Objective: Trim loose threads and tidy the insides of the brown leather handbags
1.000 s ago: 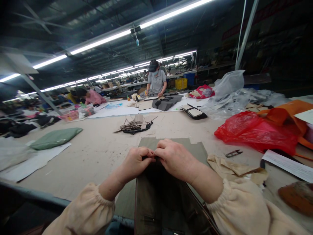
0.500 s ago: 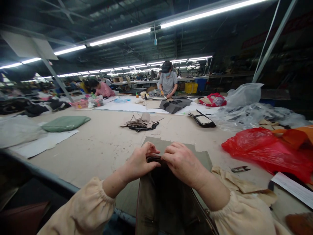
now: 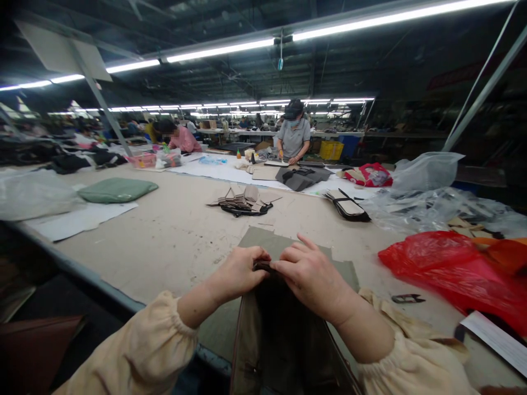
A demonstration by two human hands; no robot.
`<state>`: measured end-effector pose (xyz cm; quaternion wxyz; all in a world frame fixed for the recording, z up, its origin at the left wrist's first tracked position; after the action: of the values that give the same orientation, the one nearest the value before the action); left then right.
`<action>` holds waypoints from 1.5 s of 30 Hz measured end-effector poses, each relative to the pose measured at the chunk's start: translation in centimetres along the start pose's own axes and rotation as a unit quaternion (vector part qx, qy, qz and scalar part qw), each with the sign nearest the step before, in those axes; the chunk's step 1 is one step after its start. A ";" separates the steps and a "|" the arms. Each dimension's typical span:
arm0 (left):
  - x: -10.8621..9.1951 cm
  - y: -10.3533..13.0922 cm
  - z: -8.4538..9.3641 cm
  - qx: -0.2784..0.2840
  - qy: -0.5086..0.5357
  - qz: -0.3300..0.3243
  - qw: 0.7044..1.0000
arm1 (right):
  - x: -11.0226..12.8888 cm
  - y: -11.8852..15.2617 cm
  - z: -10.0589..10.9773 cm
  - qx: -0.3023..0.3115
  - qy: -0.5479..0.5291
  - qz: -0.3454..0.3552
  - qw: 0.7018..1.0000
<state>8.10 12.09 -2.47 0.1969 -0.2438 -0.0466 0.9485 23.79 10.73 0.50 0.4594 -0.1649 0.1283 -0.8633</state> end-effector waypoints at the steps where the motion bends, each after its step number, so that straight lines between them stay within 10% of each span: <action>1: 0.1 0.0 -0.1 -0.003 -0.002 -0.002 1.000 | 0.1 -0.1 0.0 0.002 0.005 0.005 1.000; 45: -0.6 0.0 -0.3 0.034 -0.177 -0.062 0.982 | 0.0 0.6 -0.8 -0.061 0.020 -0.132 0.989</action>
<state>8.73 11.86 -2.44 0.2521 -0.0617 -0.0630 0.9637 23.96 10.45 -0.49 0.3277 -0.1907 0.1665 -0.9102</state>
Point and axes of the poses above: each hand's wrist, its own y-axis away from the middle knuckle, its own z-axis out of the back of the hand, x = y × z, the point moved 3 cm from there along -y, towards the middle knuckle, and after that the axes turned 11 degrees about -y, right-handed, at the moved point
